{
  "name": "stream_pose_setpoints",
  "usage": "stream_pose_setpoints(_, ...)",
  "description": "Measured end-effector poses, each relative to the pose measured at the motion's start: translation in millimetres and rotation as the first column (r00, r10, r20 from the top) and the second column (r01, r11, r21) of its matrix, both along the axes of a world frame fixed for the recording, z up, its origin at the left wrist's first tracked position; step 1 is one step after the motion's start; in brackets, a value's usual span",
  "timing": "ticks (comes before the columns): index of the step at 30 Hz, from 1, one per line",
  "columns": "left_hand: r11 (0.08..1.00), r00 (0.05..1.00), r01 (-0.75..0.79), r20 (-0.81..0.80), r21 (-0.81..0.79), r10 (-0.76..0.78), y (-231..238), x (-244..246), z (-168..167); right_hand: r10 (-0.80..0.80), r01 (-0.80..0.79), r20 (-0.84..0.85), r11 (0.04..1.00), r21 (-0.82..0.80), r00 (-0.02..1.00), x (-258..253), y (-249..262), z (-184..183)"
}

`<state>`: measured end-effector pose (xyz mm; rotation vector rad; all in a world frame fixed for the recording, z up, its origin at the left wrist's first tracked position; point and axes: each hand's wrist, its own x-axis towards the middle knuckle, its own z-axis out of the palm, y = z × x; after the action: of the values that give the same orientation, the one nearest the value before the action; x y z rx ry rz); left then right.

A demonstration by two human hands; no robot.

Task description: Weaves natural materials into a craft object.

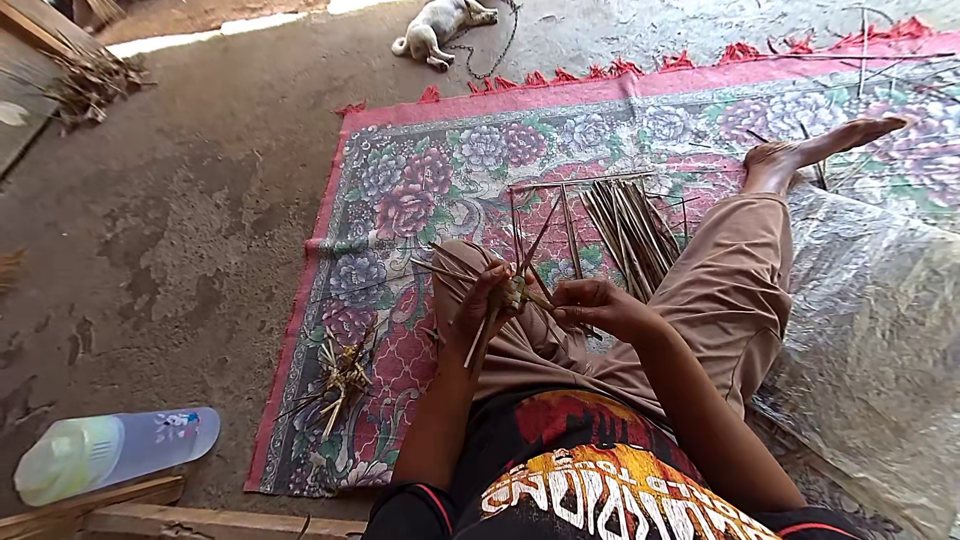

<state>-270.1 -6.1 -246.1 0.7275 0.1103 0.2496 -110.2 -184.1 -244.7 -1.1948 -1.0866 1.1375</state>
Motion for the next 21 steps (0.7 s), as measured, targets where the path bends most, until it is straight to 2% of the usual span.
stream_pose_setpoints(3, 0.993, 0.996, -0.074, -0.040, 0.094, 0.078, 3, -1, 3, -0.029, 0.031, 0.059, 0.999, -0.034, 0.998, 4, 0, -2)
stream_pose_setpoints(5, 0.965, 0.988, -0.123, -0.067, 0.230, 0.142, 0, -4, 9, -0.152, 0.163, 0.202, 0.986, -0.042, 0.968, 2, 2, 1)
stream_pose_setpoints(8, 0.891, 0.984, -0.126, -0.056, 0.436, 0.167, 1, -6, 11, -0.384, 0.444, 0.522, 0.896, 0.012, 0.762, -3, 3, 3)
stream_pose_setpoints(10, 0.746, 0.964, -0.124, -0.098, 0.655, 0.246, -4, -5, 16, -0.452, 0.510, 0.610, 0.855, 0.090, 0.651, -4, 4, 9)
stream_pose_setpoints(12, 0.543, 0.917, -0.154, -0.085, 0.825, 0.390, -14, 1, 18, -0.495, 0.514, 0.613, 0.842, 0.164, 0.616, -10, 4, 20)
stream_pose_setpoints(14, 0.390, 0.871, -0.220, 0.000, 0.894, 0.492, -25, 5, 11, -0.523, 0.495, 0.585, 0.839, 0.225, 0.620, -19, 6, 28)
stream_pose_setpoints(16, 0.287, 0.849, -0.238, 0.055, 0.928, 0.525, -31, 7, 10, -0.577, 0.480, 0.524, 0.815, 0.325, 0.626, -24, 9, 26)
stream_pose_setpoints(19, 0.128, 0.837, -0.132, 0.041, 0.983, 0.546, -27, -2, 23, -0.655, 0.509, 0.415, 0.753, 0.417, 0.631, -23, 12, 22)
stream_pose_setpoints(21, -0.004, 0.838, -0.036, 0.032, 0.999, 0.544, -12, -8, 28, -0.635, 0.515, 0.351, 0.768, 0.380, 0.688, -18, 6, 27)
